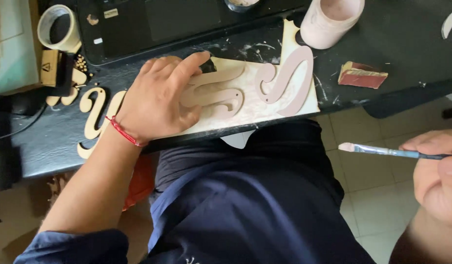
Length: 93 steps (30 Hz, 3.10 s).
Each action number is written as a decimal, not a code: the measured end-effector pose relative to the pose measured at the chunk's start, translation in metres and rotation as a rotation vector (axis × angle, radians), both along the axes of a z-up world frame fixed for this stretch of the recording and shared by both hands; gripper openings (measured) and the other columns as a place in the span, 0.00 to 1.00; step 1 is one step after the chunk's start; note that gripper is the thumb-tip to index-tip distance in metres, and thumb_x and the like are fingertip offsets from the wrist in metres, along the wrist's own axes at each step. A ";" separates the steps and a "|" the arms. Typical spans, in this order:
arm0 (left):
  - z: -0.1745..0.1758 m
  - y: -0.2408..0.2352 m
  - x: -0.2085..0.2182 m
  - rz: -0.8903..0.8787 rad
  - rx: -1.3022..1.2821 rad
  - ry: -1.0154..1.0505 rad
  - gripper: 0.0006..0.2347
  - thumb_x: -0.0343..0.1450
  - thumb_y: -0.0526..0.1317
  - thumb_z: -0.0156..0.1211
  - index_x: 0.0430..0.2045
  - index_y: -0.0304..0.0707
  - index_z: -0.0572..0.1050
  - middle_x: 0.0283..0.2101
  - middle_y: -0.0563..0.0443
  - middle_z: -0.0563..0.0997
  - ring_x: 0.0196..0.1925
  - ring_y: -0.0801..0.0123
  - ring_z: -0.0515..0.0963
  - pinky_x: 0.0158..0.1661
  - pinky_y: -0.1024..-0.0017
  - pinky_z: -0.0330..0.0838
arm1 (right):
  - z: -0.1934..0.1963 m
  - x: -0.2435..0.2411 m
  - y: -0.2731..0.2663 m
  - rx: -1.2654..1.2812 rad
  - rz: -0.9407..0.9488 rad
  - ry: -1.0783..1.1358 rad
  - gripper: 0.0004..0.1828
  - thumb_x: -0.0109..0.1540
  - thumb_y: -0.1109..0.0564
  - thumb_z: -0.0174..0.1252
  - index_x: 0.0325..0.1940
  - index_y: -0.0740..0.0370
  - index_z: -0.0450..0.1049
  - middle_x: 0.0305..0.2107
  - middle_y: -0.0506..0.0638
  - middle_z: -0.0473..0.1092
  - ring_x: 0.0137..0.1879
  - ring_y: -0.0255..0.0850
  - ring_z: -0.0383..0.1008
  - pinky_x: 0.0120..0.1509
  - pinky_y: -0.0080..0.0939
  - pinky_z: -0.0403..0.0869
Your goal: Painting wooden letters with pink paint using a paintbrush at a desk.
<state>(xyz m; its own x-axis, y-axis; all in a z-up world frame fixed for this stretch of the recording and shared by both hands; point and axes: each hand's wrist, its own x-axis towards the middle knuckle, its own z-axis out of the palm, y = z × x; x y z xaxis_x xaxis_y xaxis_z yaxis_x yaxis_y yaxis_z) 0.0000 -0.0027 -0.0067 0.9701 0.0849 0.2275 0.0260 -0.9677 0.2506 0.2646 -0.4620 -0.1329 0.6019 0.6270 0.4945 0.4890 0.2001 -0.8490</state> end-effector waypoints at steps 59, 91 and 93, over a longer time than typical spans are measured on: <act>0.014 -0.073 0.225 0.040 -0.238 0.106 0.47 0.60 0.45 0.76 0.71 0.50 0.45 0.49 0.38 0.73 0.52 0.43 0.70 0.54 0.52 0.64 | 0.068 -0.041 0.055 0.074 -0.490 -0.427 0.04 0.67 0.65 0.50 0.45 0.66 0.64 0.42 0.71 0.70 0.39 0.52 0.80 0.48 0.47 0.83; -0.008 -0.013 0.538 0.026 0.272 0.380 0.15 0.72 0.45 0.50 0.51 0.42 0.74 0.54 0.39 0.74 0.50 0.40 0.76 0.45 0.48 0.73 | 0.057 -0.015 -0.045 0.181 -0.686 0.967 0.21 0.64 0.61 0.41 0.59 0.74 0.65 0.45 0.73 0.71 0.08 0.32 0.48 0.05 0.35 0.48; -0.015 -0.010 0.550 0.036 0.271 0.393 0.14 0.72 0.44 0.51 0.49 0.43 0.75 0.52 0.40 0.76 0.49 0.40 0.77 0.43 0.48 0.74 | 0.062 -0.023 -0.037 0.007 -0.709 0.624 0.20 0.66 0.58 0.39 0.59 0.71 0.63 0.52 0.74 0.68 0.27 0.40 0.62 0.17 0.32 0.61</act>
<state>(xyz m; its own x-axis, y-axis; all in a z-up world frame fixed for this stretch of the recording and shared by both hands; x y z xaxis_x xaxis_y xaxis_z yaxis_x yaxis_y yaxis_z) 0.5502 -0.0123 -0.0215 0.9845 0.1083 -0.1377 0.1029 -0.9936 -0.0459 0.2420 -0.4993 -0.0711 0.9990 0.0110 -0.0430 -0.0433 0.0365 -0.9984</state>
